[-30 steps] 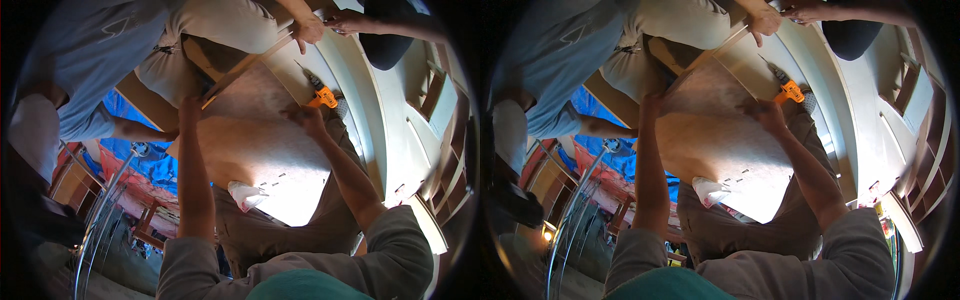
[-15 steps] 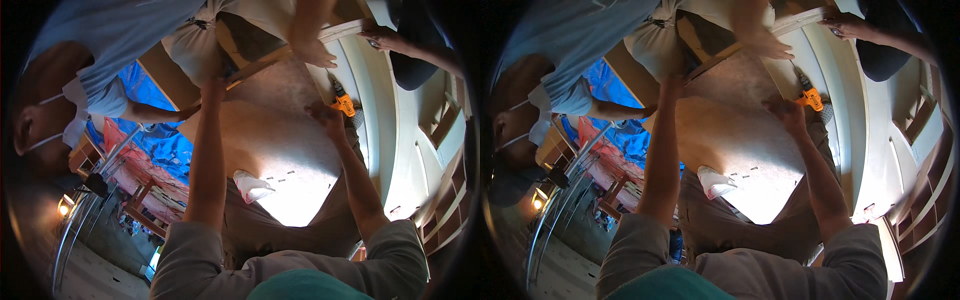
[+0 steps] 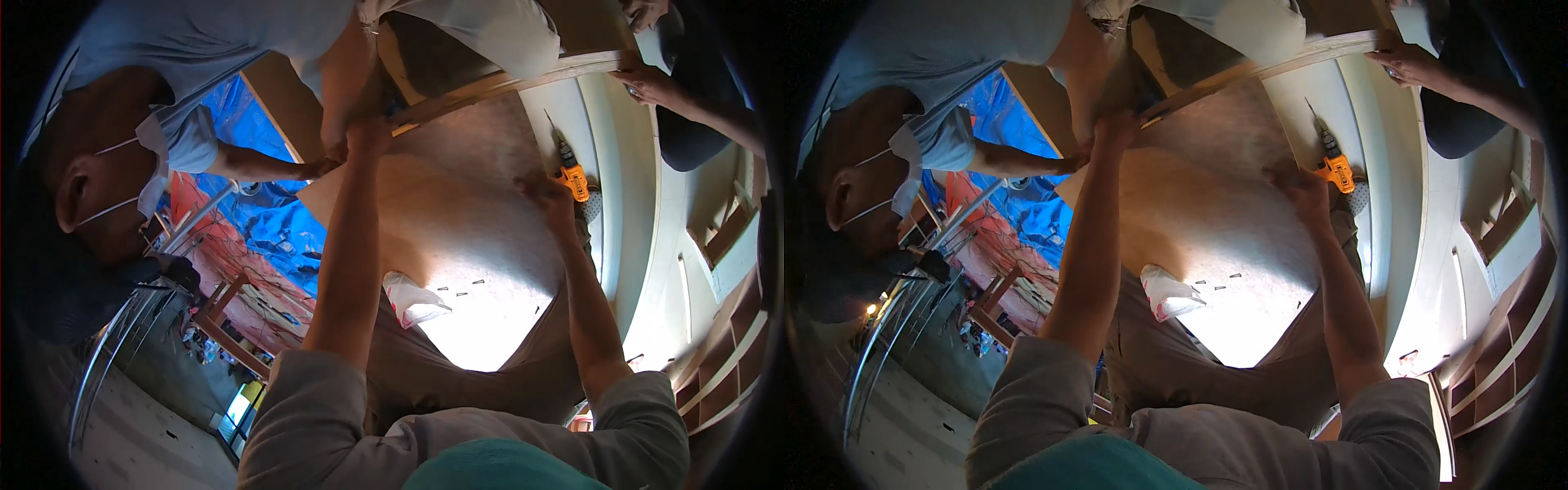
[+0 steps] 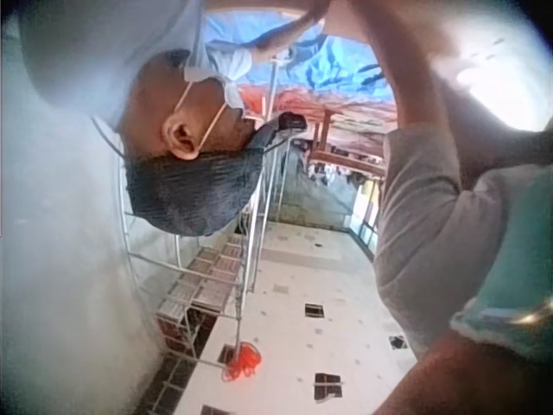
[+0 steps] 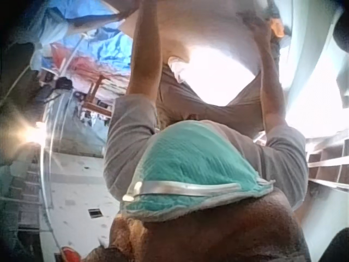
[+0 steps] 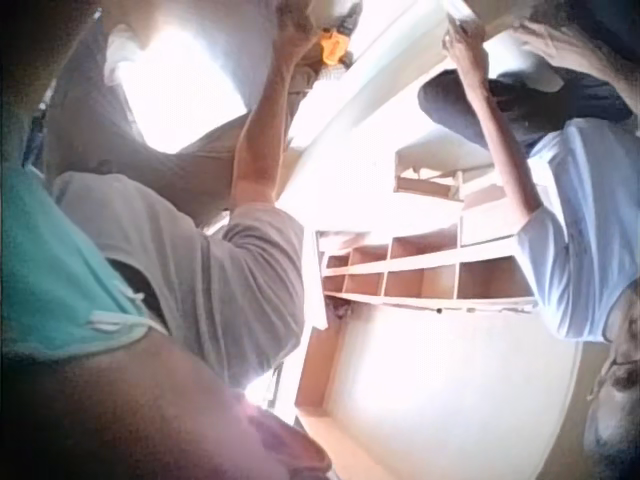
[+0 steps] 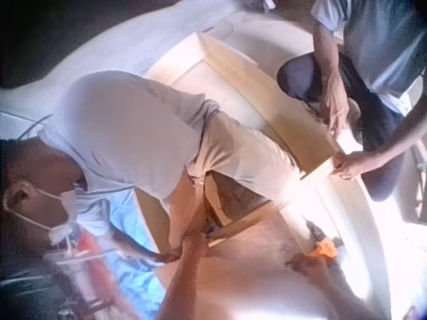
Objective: The person assembles a wooden cabinet by handling an electric drill and screws, positioning and aligning wooden panels onto the frame with coworkers, and fitting wooden trim strips into place.
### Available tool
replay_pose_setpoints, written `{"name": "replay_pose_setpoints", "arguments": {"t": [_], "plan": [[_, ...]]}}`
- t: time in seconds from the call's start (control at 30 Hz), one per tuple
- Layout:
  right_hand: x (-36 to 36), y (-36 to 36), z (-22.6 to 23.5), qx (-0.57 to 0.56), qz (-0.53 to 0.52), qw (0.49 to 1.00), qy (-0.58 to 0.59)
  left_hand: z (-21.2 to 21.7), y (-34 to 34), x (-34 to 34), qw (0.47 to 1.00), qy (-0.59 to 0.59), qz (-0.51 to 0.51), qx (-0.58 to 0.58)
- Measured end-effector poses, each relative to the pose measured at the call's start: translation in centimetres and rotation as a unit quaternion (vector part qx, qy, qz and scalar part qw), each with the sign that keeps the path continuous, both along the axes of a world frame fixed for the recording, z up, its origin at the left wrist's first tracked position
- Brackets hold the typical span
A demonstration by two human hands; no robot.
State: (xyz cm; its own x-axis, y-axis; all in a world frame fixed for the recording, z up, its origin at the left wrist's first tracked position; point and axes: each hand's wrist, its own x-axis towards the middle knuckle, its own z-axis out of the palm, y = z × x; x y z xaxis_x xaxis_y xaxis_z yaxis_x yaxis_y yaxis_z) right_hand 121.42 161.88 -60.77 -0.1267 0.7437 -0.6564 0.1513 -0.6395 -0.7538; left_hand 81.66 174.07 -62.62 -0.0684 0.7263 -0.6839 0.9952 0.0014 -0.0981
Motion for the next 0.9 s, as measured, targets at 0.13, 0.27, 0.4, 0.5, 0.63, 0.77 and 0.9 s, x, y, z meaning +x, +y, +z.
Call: {"name": "replay_pose_setpoints", "arguments": {"t": [0.13,0.27,0.4,0.5,0.63,0.77,0.9], "plan": [[0.6,-0.6,-1.3,-0.012,0.012,1.0,0.003,-1.5,-0.3,-0.6,0.999,-0.004,0.034,0.003],[0.5,-1.3,-4.1,0.032,-0.012,0.991,0.133,-3.9,-1.6,-2.6,0.993,0.041,-0.1,0.044],[1.5,-1.5,-5.1,0.078,0.047,0.989,0.112,-5.8,-1.6,-4.9,0.979,0.044,-0.2,0.008],[0.9,0.0,-3.7,0.014,0.026,0.998,0.052,-5.4,-1.3,-4.9,0.981,0.021,-0.187,0.034],[1.5,2.4,-1.9,-0.086,0.016,0.996,-0.031,-4.8,-0.7,-4.6,0.966,0.028,-0.256,0.026],[1.8,1.6,-3.8,0.002,-0.067,0.998,-0.013,-5.0,-1.7,-5.4,0.92,0.073,-0.379,0.067],[1.7,-0.1,-8.0,-0.002,-0.065,0.996,0.065,-4.8,-2.5,-5.4,0.864,0.135,-0.446,0.19]]}}
